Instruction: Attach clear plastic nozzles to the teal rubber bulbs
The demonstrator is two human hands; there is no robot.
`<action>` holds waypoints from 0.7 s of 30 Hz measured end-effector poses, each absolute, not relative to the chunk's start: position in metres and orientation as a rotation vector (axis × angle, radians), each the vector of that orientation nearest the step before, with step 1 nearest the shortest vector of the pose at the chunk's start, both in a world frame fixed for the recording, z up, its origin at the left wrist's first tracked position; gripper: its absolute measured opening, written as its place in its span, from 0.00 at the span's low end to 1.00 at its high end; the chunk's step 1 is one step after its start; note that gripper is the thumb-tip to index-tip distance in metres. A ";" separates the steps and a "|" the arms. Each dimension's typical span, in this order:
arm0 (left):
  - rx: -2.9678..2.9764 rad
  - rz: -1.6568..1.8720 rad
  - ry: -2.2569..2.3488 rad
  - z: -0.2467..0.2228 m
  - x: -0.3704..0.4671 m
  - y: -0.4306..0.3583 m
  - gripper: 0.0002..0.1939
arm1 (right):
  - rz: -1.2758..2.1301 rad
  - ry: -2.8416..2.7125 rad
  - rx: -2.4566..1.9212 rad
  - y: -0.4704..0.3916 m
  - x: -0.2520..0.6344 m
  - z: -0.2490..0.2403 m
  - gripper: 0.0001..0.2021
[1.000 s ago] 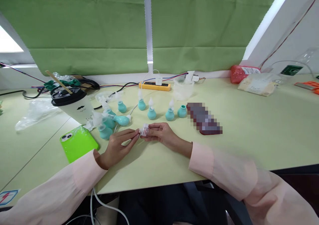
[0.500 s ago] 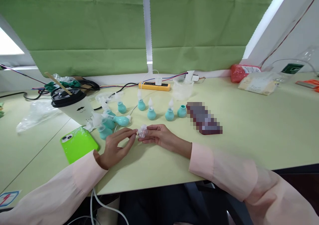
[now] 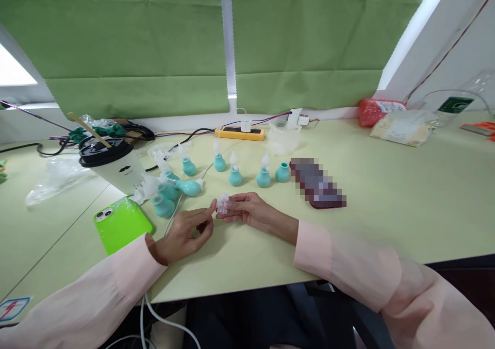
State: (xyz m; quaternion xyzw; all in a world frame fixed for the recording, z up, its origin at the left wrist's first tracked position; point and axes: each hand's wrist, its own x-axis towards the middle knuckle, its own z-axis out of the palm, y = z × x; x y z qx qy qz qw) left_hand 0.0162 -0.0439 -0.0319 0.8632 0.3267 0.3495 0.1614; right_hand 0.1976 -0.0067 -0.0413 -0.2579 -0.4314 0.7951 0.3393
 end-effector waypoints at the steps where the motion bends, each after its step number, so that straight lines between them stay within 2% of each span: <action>1: 2.440 0.983 0.944 -0.031 0.017 -0.044 0.14 | 2.072 -1.117 -0.663 -0.007 0.197 -0.041 0.08; 7: 2.154 1.117 1.006 -0.030 0.022 -0.046 0.25 | 2.149 -1.077 -0.521 -0.011 0.194 -0.035 0.08; 16: 2.315 1.256 1.004 -0.038 0.019 -0.043 0.21 | 2.091 -1.126 -0.515 -0.013 0.193 -0.037 0.08; 21: 2.439 1.102 1.070 -0.037 0.017 -0.042 0.22 | 1.979 -1.277 -0.599 -0.014 0.193 -0.035 0.08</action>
